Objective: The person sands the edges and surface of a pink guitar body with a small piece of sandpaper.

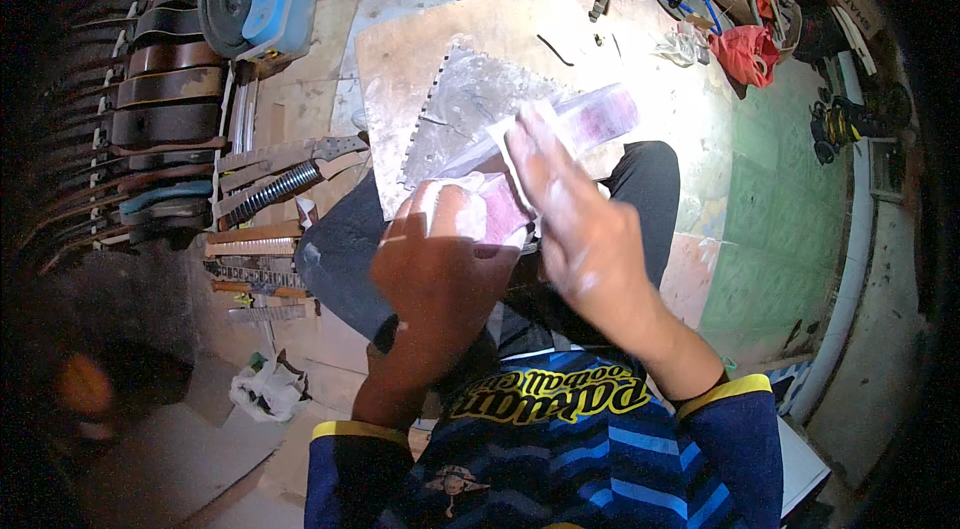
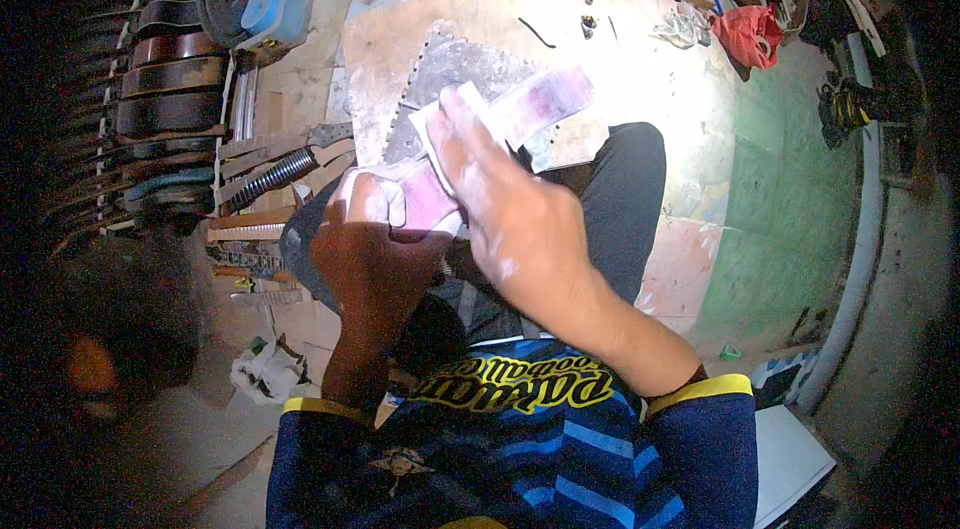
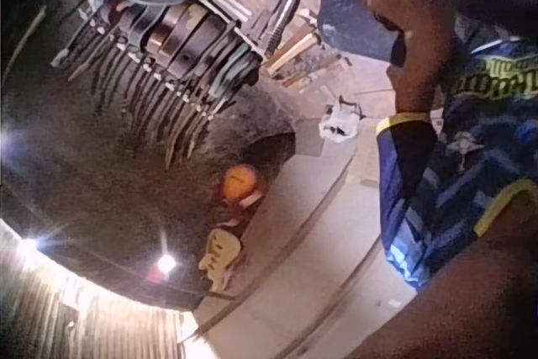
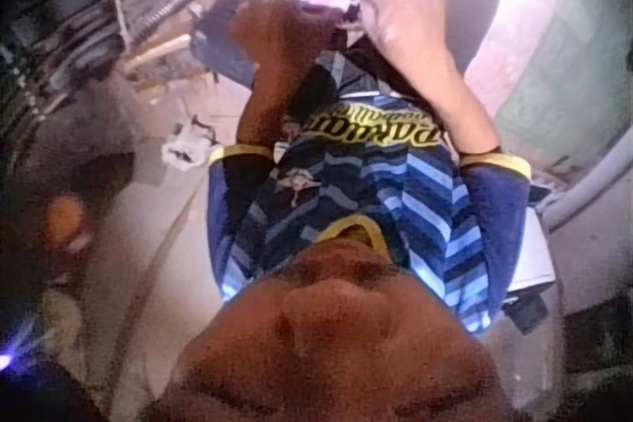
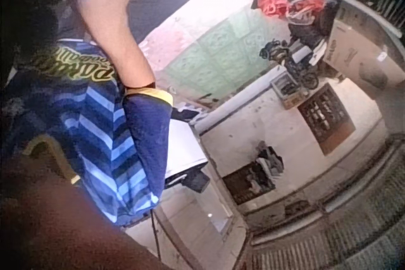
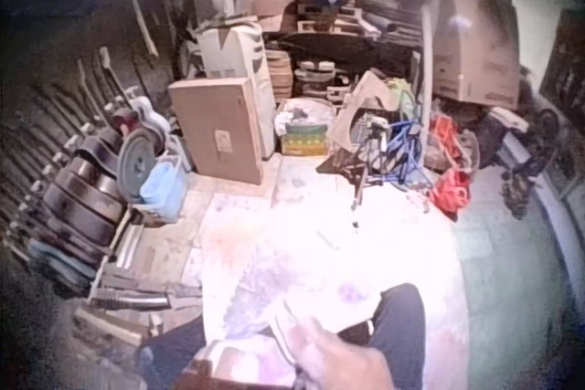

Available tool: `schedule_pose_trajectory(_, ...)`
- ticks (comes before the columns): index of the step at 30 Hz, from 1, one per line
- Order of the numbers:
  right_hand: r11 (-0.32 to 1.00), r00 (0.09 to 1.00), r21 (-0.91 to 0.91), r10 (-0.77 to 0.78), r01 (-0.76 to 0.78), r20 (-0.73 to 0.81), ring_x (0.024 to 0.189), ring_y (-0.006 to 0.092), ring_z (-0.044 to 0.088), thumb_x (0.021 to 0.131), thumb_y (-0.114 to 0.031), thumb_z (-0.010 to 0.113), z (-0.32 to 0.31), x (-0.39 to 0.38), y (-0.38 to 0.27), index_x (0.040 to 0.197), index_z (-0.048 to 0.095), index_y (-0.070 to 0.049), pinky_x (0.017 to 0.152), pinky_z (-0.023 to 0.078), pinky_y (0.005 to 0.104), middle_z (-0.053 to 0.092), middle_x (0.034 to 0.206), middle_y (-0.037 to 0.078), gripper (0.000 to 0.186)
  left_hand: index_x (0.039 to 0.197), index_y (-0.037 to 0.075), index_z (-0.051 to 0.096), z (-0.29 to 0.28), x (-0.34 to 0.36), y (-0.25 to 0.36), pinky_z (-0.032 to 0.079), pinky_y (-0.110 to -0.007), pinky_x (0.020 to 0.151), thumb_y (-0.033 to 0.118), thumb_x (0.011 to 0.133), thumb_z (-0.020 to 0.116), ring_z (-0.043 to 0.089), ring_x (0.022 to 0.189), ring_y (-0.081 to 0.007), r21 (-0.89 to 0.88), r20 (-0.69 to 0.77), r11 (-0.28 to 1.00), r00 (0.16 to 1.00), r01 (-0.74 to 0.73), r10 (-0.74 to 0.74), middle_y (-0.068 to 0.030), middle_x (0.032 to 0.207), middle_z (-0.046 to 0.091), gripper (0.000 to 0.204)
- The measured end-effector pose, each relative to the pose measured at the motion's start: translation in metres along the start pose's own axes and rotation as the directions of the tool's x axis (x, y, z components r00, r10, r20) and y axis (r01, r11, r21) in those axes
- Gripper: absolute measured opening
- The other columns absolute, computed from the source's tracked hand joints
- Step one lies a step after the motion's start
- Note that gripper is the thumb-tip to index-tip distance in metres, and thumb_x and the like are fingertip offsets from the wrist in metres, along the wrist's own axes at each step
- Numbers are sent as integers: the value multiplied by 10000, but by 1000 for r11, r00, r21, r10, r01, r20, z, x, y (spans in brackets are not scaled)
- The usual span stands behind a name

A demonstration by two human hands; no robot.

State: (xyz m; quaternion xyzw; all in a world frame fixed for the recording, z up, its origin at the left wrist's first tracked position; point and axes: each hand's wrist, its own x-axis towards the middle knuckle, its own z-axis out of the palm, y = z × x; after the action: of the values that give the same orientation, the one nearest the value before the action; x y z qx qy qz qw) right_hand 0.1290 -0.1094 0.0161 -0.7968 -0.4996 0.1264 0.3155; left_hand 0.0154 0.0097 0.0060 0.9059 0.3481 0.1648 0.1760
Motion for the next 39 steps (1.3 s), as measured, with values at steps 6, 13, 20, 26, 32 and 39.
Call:
schedule_pose_trajectory(6, 999, 999, 35, -8, 9, -31, 1224, 404, 654, 744, 162, 566, -2, 6, 5, 1493, 549, -89, 943, 607, 409, 488, 1564, 203, 790, 935, 90, 653, -3, 2, 4, 572, -477, 641, 365, 648, 871, 709, 764, -375, 33, -16, 999, 1000, -15, 16, -129, 900, 691, 453)
schedule_pose_trajectory(13, 995, 991, -46, -93, 89, -92, 832, 309, 736, 783, 61, 610, 9, -10, 15, 1506, 539, -127, 690, 622, 372, 500, 1577, 118, 750, 956, 98, 658, -3, -2, 6, 572, -474, 635, 399, 634, 887, 698, 734, -372, 50, 16, 998, 1000, 24, -24, -121, 872, 684, 497)
schedule_pose_trajectory(20, 998, 995, -12, -54, 54, -81, 811, 315, 739, 806, 31, 634, 4, -11, 17, 1507, 540, -140, 682, 624, 389, 496, 1578, 127, 727, 933, 89, 666, 6, -6, 5, 577, -471, 661, 314, 602, 871, 699, 753, -367, 56, -74, 998, 997, -7, 11, -124, 867, 684, 449)
schedule_pose_trajectory(26, 993, 999, 114, 24, -28, 39, 1215, 384, 638, 793, 100, 579, -6, -21, 6, 1505, 536, -94, 969, 581, 422, 476, 1571, 201, 739, 907, 73, 668, 0, -2, 9, 567, -463, 658, 234, 583, 830, 694, 759, -361, 11, -15, 1000, 1000, 9, -9, -129, 847, 674, 396)
schedule_pose_trajectory(32, 991, 999, 132, 3, 3, -46, 795, 349, 727, 823, 3, 607, 2, -23, 15, 1511, 521, -113, 715, 625, 405, 446, 1609, 147, 703, 867, 65, 661, 3, -7, 4, 553, -444, 637, 265, 621, 861, 682, 737, -355, -71, -15, 997, 1000, 25, -26, -120, 803, 653, 374)
schedule_pose_trajectory(39, 999, 995, 34, -30, 33, -94, 772, 321, 737, 819, -9, 612, 3, -9, 21, 1532, 507, -147, 694, 628, 405, 443, 1621, 121, 733, 773, 60, 635, 0, -1, 18, 548, -430, 622, 184, 621, 846, 655, 699, -358, -128, -82, 992, 997, -23, 12, -121, 780, 638, 288)
